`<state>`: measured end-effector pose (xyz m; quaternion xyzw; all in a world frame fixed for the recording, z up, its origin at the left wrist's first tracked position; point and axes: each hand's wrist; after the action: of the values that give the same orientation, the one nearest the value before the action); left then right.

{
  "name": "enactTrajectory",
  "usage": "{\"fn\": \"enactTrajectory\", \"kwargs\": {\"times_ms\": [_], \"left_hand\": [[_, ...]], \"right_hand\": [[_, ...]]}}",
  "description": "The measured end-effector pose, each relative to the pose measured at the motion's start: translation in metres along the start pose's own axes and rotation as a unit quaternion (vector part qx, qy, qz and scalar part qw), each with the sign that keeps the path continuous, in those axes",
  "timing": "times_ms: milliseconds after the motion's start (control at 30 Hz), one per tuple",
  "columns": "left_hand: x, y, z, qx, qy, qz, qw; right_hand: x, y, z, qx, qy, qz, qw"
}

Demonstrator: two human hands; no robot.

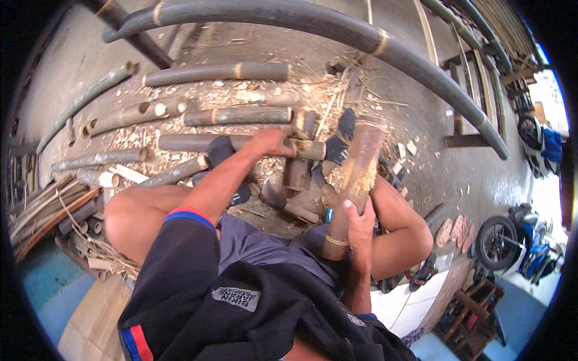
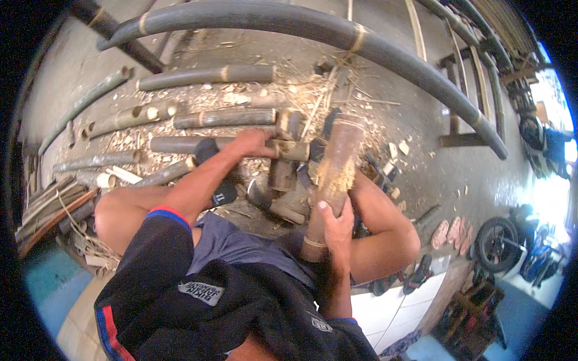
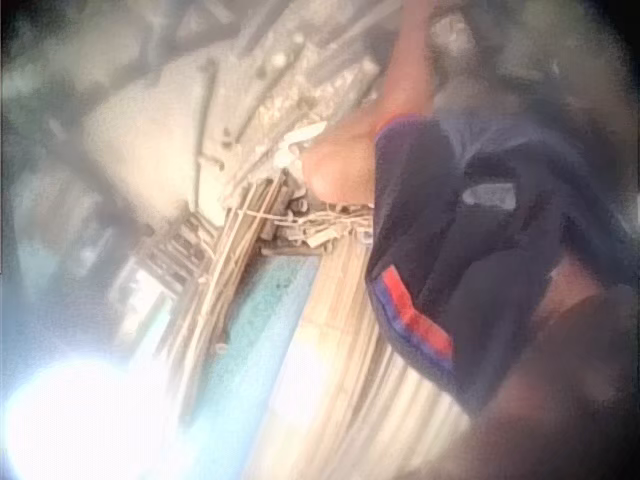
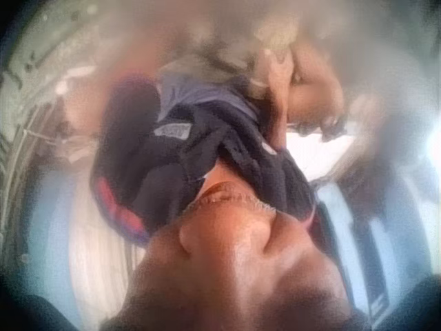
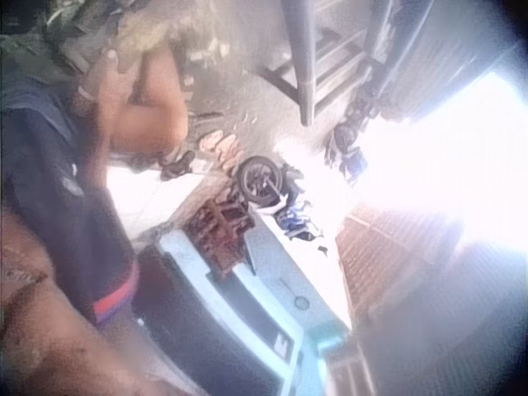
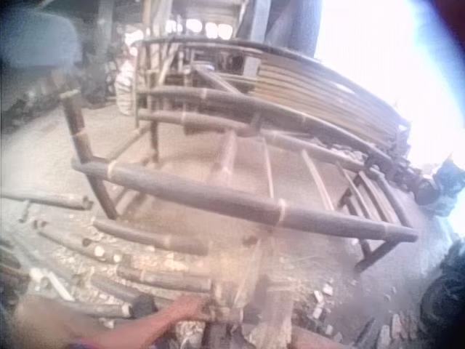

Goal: The person sits on the floor and uses a wooden mallet to repeatedly strike and shape the end of a bamboo segment. They rotate the bamboo and adjust its position frequently to work on different sides.

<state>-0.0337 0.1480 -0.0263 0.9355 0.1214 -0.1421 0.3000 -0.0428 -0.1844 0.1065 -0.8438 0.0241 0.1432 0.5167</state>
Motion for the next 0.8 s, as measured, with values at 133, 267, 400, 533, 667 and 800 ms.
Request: {"fn": "enactTrajectory", "kwargs": {"times_ms": [133, 267, 400, 533, 667, 800], "left_hand": [[-0.034, -0.025, 0.043, 0.109, 0.132, 0.023, 0.985], [-0.042, -0.009, 0.044, 0.12, 0.157, 0.02, 0.98], [-0.021, -0.033, 0.015, 0.078, 0.307, -0.042, 0.947], [-0.015, -0.104, -0.001, 0.175, 0.254, -0.101, 0.946], [-0.023, -0.123, -0.018, 0.266, 0.184, -0.084, 0.942], [-0.023, -0.099, -0.042, 0.126, 0.279, -0.028, 0.952]], "right_hand": [[-0.004, -0.019, 0.005, 0.013, -0.025, 0.004, 1.0], [-0.004, -0.01, 0.0, 0.028, -0.027, -0.015, 0.999], [-0.005, -0.014, 0.0, 0.056, -0.016, 0.002, 0.998], [0.004, -0.003, -0.007, 0.03, -0.012, 0.029, 0.999], [0.005, -0.001, -0.011, 0.038, -0.001, 0.029, 0.999], [0.002, 0.0, -0.012, 0.021, 0.006, 0.001, 1.0]]}}
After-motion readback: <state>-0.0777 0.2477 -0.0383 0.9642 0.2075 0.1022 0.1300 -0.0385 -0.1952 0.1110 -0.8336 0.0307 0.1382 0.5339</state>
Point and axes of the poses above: each hand's wrist, its own x-axis towards the middle knuckle, its own z-axis out of the palm, y = z × x, and after that the axes turned 11 degrees about y, right-handed
